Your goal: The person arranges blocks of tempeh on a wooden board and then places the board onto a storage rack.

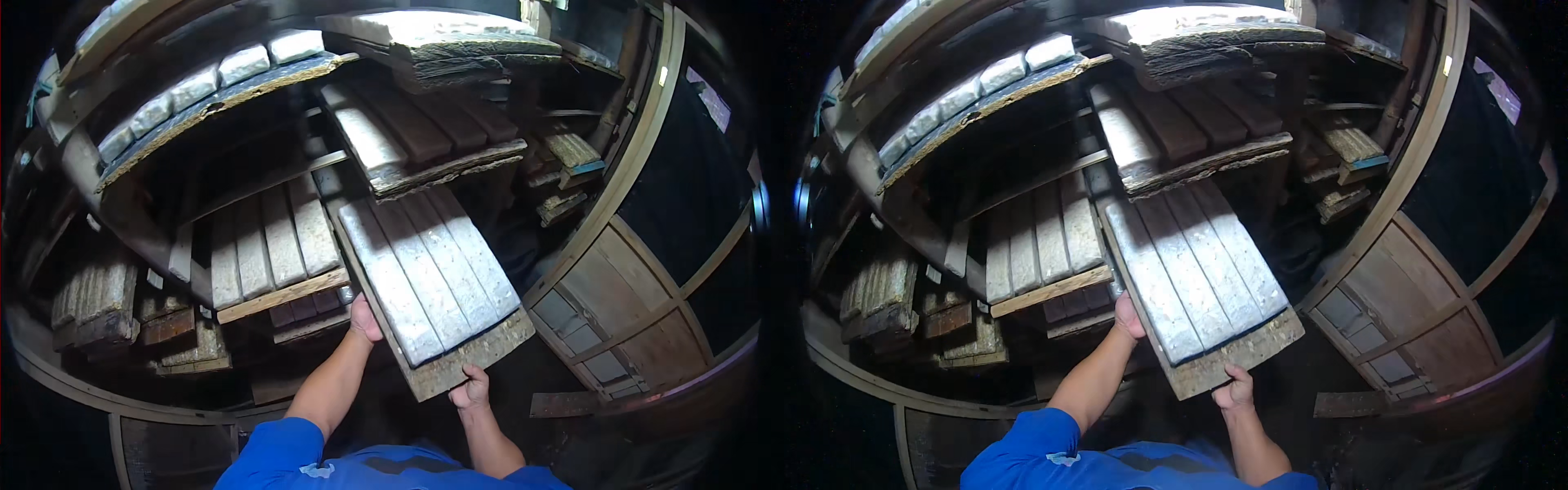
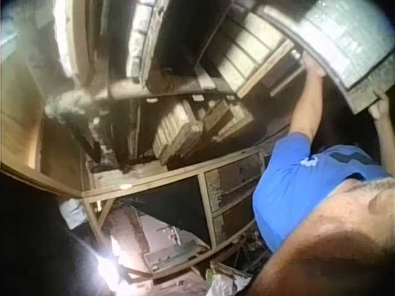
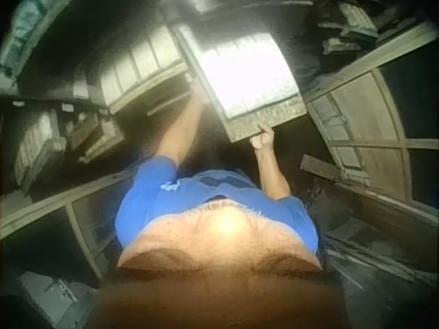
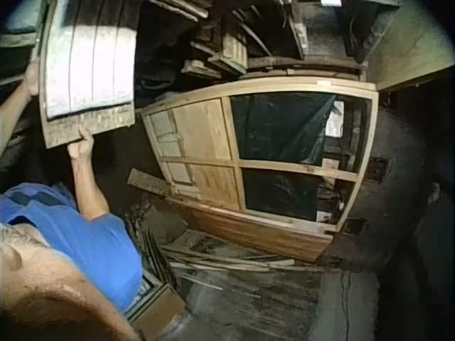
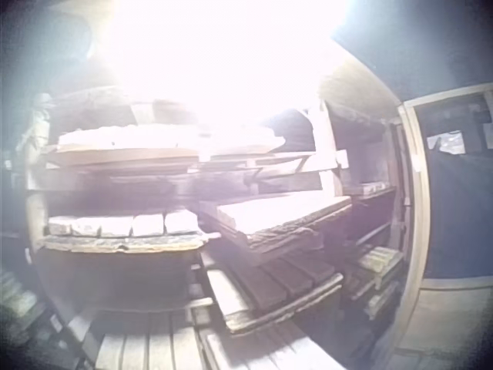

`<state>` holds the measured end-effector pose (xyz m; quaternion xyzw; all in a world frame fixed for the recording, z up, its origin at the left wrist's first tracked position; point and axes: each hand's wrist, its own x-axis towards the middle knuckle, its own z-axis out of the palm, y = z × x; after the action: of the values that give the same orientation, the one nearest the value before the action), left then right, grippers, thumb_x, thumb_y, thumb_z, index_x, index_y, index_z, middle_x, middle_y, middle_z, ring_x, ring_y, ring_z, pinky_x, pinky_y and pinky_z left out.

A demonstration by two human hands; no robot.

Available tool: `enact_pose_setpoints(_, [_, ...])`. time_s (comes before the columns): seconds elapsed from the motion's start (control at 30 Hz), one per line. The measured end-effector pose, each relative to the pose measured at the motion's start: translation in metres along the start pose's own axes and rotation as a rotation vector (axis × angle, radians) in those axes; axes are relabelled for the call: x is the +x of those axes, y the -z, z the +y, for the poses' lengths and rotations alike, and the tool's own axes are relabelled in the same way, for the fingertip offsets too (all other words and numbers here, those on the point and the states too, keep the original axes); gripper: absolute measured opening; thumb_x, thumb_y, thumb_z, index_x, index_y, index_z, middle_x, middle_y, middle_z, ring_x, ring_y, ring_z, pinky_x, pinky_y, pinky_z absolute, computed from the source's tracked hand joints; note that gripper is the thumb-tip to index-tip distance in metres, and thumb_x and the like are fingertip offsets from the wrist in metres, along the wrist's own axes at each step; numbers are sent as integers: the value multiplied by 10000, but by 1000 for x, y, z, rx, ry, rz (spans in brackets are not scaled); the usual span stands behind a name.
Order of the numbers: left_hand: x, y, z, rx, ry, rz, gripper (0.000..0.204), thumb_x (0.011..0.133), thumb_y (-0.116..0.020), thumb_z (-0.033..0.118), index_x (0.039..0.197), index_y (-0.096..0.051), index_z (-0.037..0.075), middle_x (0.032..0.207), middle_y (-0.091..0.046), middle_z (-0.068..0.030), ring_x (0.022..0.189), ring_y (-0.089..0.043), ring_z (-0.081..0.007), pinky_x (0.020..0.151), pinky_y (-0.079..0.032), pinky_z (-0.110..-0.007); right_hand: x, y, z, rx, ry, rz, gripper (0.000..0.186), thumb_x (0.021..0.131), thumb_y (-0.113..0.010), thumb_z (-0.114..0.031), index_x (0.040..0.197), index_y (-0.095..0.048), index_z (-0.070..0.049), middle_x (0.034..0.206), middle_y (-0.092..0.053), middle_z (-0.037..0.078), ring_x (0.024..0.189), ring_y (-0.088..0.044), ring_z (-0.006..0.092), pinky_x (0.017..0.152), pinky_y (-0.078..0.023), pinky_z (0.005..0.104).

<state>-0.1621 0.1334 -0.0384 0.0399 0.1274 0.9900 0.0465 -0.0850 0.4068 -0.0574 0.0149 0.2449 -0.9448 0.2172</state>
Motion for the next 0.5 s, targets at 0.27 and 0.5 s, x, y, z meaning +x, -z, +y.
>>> enact_pose_setpoints(0.27, [34,11,-3,-163,-114,-381,576,960,-437,443,1351,-523,29,1356,-550,-176,1205,-551,-369,1071,-387,-522,-43,12,-8,-11,17,0,624,698,-657,-109,1299,-519,-10,1244,-610,154,1179,-565,349,1069,-396,517])
enact_pose_setpoints(0.5, [51,2,-8,-171,-95,-368,581,959,-439,451,1354,-521,33,1358,-549,-174,1207,-549,-367,1072,-386,-523,-42,33,-6,-2,-49,19,626,698,-652,-60,1306,-512,-12,1244,-607,154,1178,-568,348,1064,-401,517])
